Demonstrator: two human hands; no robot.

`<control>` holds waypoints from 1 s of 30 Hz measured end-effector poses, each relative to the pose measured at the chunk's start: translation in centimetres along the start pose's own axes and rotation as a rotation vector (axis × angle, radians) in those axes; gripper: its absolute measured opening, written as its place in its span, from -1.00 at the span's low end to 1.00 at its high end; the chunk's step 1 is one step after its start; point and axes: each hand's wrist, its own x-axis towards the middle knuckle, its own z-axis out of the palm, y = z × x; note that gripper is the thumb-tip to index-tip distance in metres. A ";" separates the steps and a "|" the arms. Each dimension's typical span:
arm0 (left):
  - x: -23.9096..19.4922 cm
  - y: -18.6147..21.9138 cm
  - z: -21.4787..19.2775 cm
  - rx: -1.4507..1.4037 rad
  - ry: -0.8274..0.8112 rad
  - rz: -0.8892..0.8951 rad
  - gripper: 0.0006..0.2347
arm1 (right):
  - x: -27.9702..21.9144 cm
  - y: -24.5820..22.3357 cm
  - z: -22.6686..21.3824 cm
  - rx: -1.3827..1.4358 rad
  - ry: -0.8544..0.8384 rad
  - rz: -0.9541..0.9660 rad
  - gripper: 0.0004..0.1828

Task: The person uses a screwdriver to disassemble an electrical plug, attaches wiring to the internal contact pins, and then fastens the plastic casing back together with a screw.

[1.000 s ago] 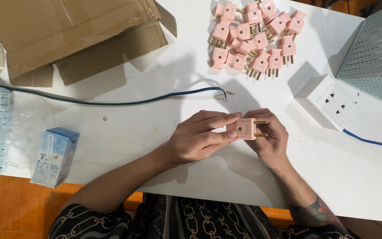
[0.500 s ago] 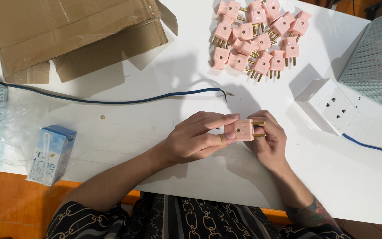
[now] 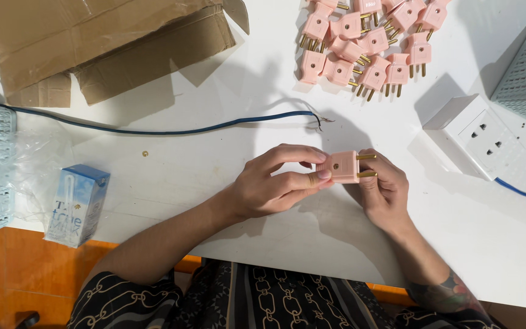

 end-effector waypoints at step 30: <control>-1.0 -2.6 -0.2 0.131 -0.113 0.167 -0.80 | -0.2 -1.3 -0.3 0.132 -0.046 0.227 -0.64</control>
